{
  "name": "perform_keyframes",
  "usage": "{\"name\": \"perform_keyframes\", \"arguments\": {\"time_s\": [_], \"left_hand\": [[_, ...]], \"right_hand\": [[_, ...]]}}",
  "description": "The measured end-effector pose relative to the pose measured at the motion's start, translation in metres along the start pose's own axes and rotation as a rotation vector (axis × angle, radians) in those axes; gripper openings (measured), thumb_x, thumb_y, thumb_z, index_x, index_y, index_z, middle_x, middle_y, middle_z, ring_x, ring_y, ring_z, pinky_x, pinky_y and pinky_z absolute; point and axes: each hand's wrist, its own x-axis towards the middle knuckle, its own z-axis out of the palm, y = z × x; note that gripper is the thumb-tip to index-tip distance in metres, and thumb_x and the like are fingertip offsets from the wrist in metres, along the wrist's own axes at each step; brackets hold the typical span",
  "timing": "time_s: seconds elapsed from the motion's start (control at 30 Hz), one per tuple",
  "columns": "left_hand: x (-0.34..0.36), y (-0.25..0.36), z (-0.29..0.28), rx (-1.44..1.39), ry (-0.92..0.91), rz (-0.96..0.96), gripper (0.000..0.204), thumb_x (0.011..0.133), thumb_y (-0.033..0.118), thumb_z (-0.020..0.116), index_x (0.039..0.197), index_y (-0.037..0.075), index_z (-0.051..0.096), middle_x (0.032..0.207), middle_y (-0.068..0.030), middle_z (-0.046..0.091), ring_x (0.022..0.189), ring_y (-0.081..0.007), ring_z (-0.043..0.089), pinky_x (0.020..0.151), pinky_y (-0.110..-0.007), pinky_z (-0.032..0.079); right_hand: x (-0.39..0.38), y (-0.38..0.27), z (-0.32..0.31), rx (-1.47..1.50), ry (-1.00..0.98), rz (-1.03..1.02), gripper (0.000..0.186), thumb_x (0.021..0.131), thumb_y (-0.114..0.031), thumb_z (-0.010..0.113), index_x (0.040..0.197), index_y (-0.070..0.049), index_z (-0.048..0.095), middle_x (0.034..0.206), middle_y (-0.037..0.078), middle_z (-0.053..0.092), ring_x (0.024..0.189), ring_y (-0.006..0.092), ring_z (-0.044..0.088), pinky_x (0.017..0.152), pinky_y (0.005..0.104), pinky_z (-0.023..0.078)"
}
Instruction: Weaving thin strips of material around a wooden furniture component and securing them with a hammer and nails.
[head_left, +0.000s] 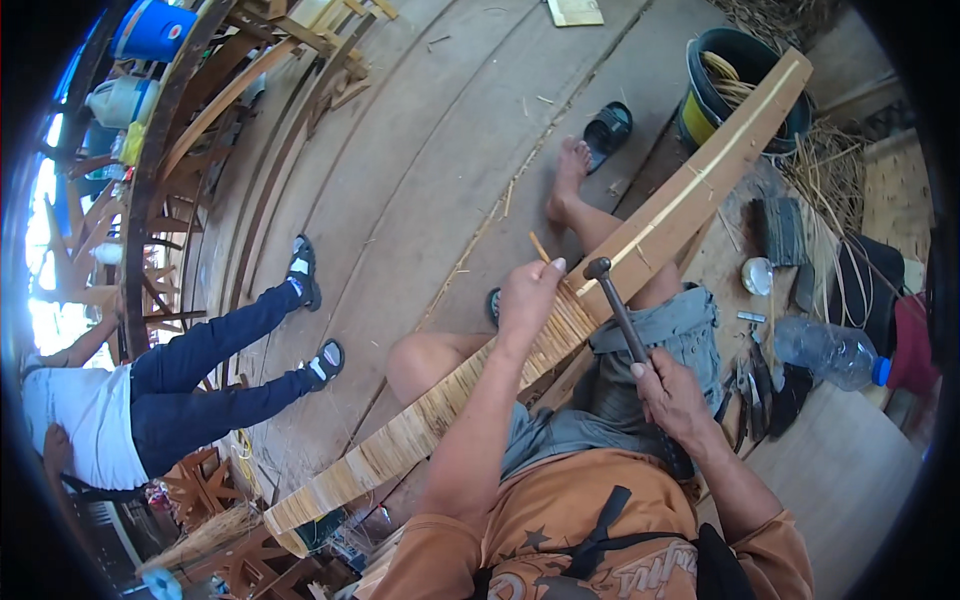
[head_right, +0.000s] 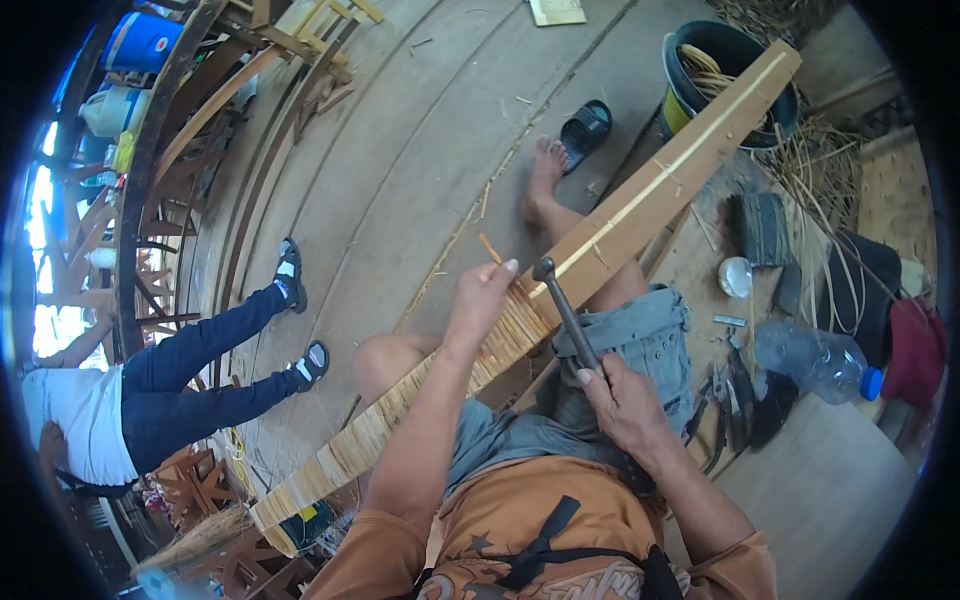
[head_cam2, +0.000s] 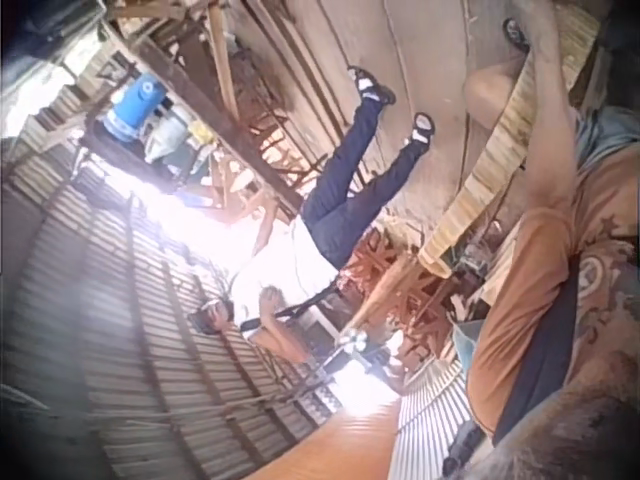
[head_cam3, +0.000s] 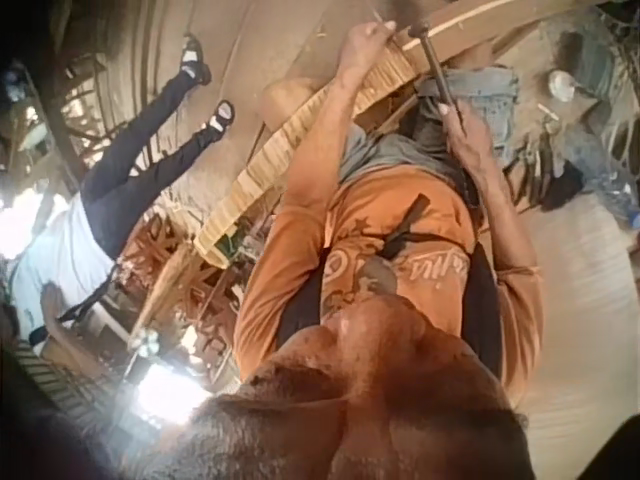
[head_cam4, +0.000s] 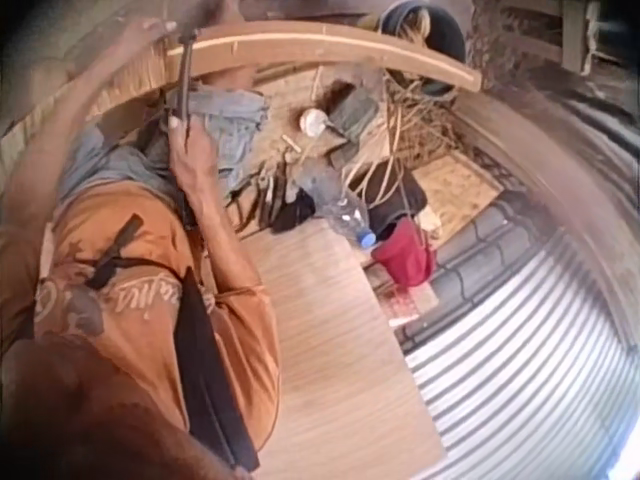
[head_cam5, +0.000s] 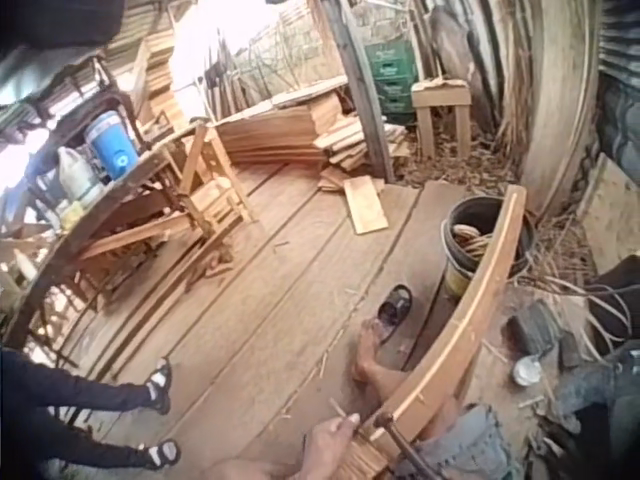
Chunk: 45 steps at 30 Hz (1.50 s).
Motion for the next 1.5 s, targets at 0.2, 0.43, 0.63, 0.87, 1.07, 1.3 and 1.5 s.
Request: {"name": "perform_keyframes", "arguments": {"time_s": [0.2, 0.43, 0.63, 0.87, 1.07, 1.3, 1.5], "left_hand": [[-0.001, -0.008, 0.000, -0.052, -0.007, -0.028, 0.038, 0.087, 0.031, 0.056, 0.075, -0.004, 0.060, 0.067, -0.0232, 0.056, 0.058, -0.0299, 0.054, 0.061, -0.039, 0.043], [-0.004, -0.004, -0.002, -0.095, 0.017, -0.049, 0.036, 0.089, 0.030, 0.054, 0.077, -0.003, 0.063, 0.066, -0.0208, 0.058, 0.060, -0.0296, 0.056, 0.062, -0.038, 0.044], [-0.001, -0.006, 0.000, -0.095, 0.011, -0.059, 0.036, 0.088, 0.031, 0.054, 0.079, -0.002, 0.065, 0.069, -0.0221, 0.060, 0.064, -0.0316, 0.060, 0.064, -0.038, 0.045], [-0.005, 0.007, -0.007, -0.044, 0.003, -0.098, 0.035, 0.087, 0.031, 0.055, 0.080, -0.001, 0.065, 0.071, -0.0215, 0.061, 0.065, -0.0306, 0.061, 0.064, -0.038, 0.045], [-0.001, -0.001, -0.005, -0.063, 0.005, -0.092, 0.035, 0.087, 0.032, 0.054, 0.081, -0.001, 0.065, 0.071, -0.0219, 0.061, 0.065, -0.0342, 0.061, 0.063, -0.040, 0.045], [-0.003, -0.001, -0.004, -0.060, 0.030, -0.036, 0.036, 0.087, 0.031, 0.054, 0.077, -0.003, 0.063, 0.071, -0.0250, 0.058, 0.067, -0.0387, 0.059, 0.063, -0.042, 0.045], [-0.012, -0.004, -0.002, -0.043, 0.046, -0.033, 0.034, 0.086, 0.030, 0.055, 0.078, -0.001, 0.065, 0.071, -0.0234, 0.060, 0.067, -0.0366, 0.061, 0.064, -0.041, 0.045]], "right_hand": [[0.002, -0.013, 0.000, -0.134, -0.016, -0.089, 0.029, 0.093, -0.028, 0.051, 0.091, 0.001, 0.051, 0.062, 0.018, 0.050, 0.057, 0.0340, 0.053, 0.054, 0.0405, 0.042], [-0.015, -0.034, 0.004, -0.045, 0.070, -0.258, 0.031, 0.093, -0.029, 0.051, 0.096, 0.001, 0.049, 0.066, 0.022, 0.053, 0.060, 0.0391, 0.055, 0.056, 0.0434, 0.043], [0.008, -0.011, 0.011, -0.211, 0.017, -0.101, 0.029, 0.094, -0.028, 0.050, 0.091, 0.001, 0.048, 0.065, 0.021, 0.052, 0.059, 0.0390, 0.053, 0.055, 0.0418, 0.043], [-0.014, -0.024, 0.004, 0.006, 0.158, -0.283, 0.026, 0.093, -0.024, 0.051, 0.101, 0.001, 0.052, 0.063, 0.012, 0.052, 0.057, 0.0232, 0.055, 0.054, 0.0356, 0.043], [0.004, -0.006, 0.013, -0.158, 0.028, -0.042, 0.024, 0.094, -0.022, 0.050, 0.093, 0.002, 0.050, 0.067, 0.023, 0.055, 0.065, 0.0420, 0.056, 0.058, 0.0430, 0.044], [-0.021, -0.031, 0.001, -0.003, 0.198, -0.429, 0.026, 0.093, -0.023, 0.051, 0.107, -0.001, 0.052, 0.074, 0.015, 0.057, 0.061, 0.0263, 0.058, 0.059, 0.0354, 0.047], [0.001, -0.010, 0.014, -0.106, 0.067, 0.053, 0.029, 0.095, -0.026, 0.048, 0.089, 0.002, 0.049, 0.066, 0.020, 0.052, 0.059, 0.0315, 0.055, 0.058, 0.0406, 0.044]]}}
